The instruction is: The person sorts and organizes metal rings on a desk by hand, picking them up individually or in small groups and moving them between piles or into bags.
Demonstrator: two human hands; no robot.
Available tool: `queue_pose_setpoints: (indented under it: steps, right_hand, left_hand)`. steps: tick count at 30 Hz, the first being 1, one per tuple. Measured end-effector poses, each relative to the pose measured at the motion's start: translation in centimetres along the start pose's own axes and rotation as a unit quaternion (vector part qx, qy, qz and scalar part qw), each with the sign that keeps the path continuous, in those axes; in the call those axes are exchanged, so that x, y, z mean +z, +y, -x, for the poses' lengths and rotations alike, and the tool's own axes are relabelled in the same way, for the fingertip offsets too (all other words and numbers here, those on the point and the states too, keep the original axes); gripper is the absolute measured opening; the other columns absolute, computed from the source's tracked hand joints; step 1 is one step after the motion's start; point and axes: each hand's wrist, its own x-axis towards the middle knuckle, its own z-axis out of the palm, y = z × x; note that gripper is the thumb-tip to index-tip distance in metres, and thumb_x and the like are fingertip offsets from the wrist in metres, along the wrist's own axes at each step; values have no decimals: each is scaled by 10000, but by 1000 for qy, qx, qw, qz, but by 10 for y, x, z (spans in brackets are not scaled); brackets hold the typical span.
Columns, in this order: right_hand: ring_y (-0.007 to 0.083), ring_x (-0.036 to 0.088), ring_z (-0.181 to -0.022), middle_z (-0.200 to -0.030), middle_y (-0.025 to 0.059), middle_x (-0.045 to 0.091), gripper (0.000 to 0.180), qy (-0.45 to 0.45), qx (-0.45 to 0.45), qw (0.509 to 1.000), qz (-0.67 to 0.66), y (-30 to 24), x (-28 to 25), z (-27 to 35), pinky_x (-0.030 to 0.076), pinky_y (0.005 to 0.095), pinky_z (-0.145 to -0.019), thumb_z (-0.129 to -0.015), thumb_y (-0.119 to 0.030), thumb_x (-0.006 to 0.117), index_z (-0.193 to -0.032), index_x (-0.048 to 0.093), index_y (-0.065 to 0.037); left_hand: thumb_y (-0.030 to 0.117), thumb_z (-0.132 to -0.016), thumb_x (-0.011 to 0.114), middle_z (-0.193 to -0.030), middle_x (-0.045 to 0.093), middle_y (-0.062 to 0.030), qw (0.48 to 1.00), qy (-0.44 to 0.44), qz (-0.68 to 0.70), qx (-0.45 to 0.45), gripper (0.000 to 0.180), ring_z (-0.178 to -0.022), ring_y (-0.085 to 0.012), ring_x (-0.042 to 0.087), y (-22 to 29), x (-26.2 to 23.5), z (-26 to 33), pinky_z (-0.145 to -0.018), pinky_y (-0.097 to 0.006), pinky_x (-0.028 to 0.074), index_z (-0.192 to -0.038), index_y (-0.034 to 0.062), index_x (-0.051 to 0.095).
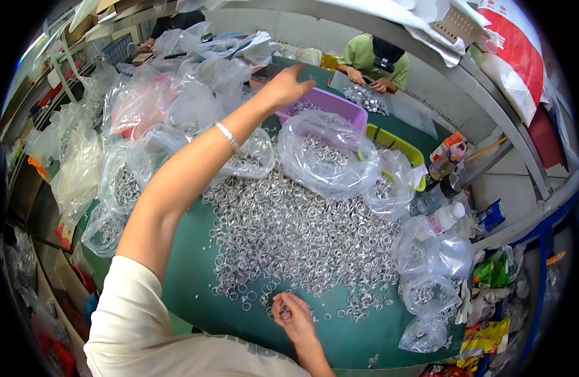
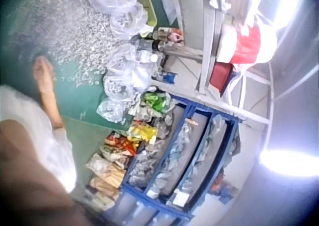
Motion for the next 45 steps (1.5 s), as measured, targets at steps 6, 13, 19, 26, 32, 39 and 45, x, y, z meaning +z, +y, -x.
queue_pose_setpoints:
  steps: [6, 13, 19, 26, 32, 39, 45]
  right_hand:
    - [125, 397, -515, -551, 29, 423, 257, -45, -20, 999, 4, -1, -14, -1, 296, 245, -443, -965, -191, 465, -896, 573, 32]
    - [131, 348, -494, -513, 27, 361, 279, -47, -57, 997, -32, -4, -14, 11, 261, 254, -432, -977, -223, 440, -981, 584, 15]
    - [107, 381, -509, -612, 21, 428, 186, 42, -92, 995, -9, -2, -7, 31, 287, 214, -399, -947, -144, 508, -1045, 573, -1]
    - [209, 506, -482, -614, 87, 539, 275, 191, -342, 652, 649, 26, -13, 36, 411, 336, -476, -749, -126, 737, -1004, 658, -60]
    - [286, 581, -588, -710, 106, 613, 217, 258, -331, 526, 740, 27, -27, 37, 456, 385, -536, -783, -111, 684, -997, 653, -91]
    - [233, 542, -504, -640, 103, 588, 178, 342, -350, 532, 690, 14, -42, 44, 429, 348, -498, -789, -74, 672, -966, 663, -60]
    - [296, 613, -688, -784, 112, 627, 151, 254, -319, 511, 757, 21, -7, 22, 480, 398, -575, -839, -166, 635, -958, 637, -73]
  left_hand:
    - [130, -856, 569, -1183, 582, -202, 986, -53, 158, 33, 388, -1112, -270, 556, 6, 13, 27, -933, -345, 438, -1194, -58, 537]
    - [28, -877, 532, -1099, 608, -101, 964, -141, 219, 53, 230, -1062, -176, 563, 37, -47, 194, -914, -320, 447, -1096, -9, 594]
    - [104, -835, 614, -1187, 541, -117, 953, -282, 76, 82, 327, -1116, -307, 512, 0, -22, 325, -931, -410, 419, -1156, 63, 565]
    - [280, -794, 653, -1396, 377, -106, 910, -325, -203, 161, 480, -1293, -340, 313, -8, 13, 402, -1025, -589, 265, -1224, 94, 546]
    - [45, -759, 620, -1261, 493, -113, 939, -271, -183, 111, 318, -1230, -339, 401, -18, -5, 428, -1056, -506, 288, -1076, 63, 603]
    - [-93, -661, 561, -1210, 504, -139, 985, -118, -118, 50, 383, -1131, -326, 462, -18, -19, 429, -943, -469, 354, -1022, 31, 598]
    - [58, -748, 662, -1181, 509, -101, 967, -206, -129, 80, 300, -1122, -305, 449, 3, 18, 429, -928, -442, 321, -1041, 67, 596]
